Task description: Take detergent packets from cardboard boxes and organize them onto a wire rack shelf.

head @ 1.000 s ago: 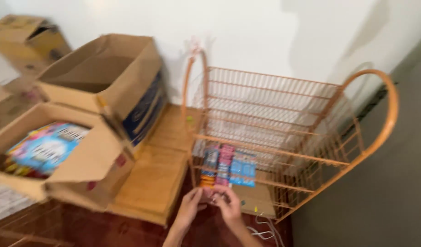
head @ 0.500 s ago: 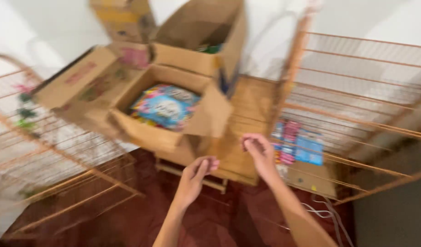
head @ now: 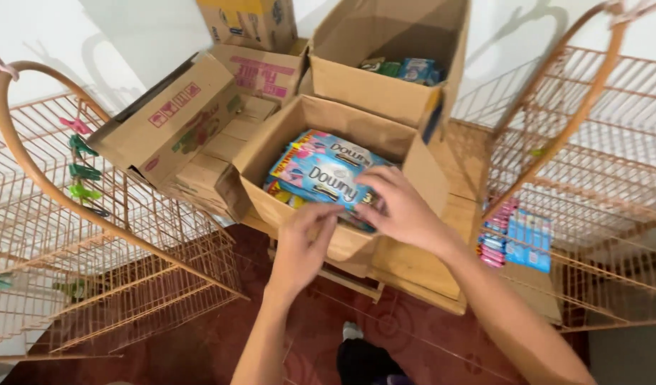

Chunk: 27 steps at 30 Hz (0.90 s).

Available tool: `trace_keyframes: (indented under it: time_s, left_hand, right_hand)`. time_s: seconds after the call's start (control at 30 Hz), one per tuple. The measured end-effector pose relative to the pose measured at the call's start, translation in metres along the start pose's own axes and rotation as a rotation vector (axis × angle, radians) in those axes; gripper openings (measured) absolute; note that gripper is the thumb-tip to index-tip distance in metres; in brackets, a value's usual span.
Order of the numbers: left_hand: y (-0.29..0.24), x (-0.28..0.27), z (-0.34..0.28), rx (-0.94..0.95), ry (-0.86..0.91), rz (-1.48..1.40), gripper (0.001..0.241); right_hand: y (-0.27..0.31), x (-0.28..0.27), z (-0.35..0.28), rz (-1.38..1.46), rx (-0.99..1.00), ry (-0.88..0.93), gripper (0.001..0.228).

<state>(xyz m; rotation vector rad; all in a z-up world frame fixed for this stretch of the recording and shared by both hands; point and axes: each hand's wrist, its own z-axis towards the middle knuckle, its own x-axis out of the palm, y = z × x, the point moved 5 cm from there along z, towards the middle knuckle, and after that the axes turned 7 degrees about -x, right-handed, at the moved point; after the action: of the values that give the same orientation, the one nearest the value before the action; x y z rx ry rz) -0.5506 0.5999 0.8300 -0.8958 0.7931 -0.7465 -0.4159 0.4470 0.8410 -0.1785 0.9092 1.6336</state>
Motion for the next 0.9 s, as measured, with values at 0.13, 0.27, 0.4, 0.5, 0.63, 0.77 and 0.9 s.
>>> trace_keyframes:
  time_s: [0.13,0.27,0.4,0.5,0.63,0.77,0.9]
  left_hand:
    - [0.02,-0.02,0.062,0.018,0.033,0.036,0.02]
    - [0.031,-0.026,0.12,-0.077,0.094,0.0,0.019]
    - [0.058,-0.025,0.16,0.152,0.121,-0.136,0.018]
    - [0.088,-0.018,0.169,-0.005,0.168,-0.182,0.015]
    - [0.106,-0.016,0.181,-0.032,0.187,-0.211,0.016]
    - [0.105,-0.025,0.177,-0.227,0.197,-0.424,0.02]
    - [0.059,-0.074,0.146,0.404,-0.119,-0.295,0.014]
  right_hand:
    - [-0.04,0.049,0.035,-0.174,0.024,0.36,0.077]
    - [-0.055,0.094,0.066,-0.273,0.101,0.703,0.12]
    - [-0.034,0.103,0.098,-0.467,0.446,1.016,0.125]
    - [-0.045,0.114,0.088,-0.47,0.522,1.08,0.114]
    - [-0.076,0.117,0.083,-0.408,0.283,0.875,0.09]
    - [-0.082,0.098,0.084,-0.271,0.221,0.4,0.063]
    - [-0.085,0.065,0.093,-0.128,0.499,0.01,0.047]
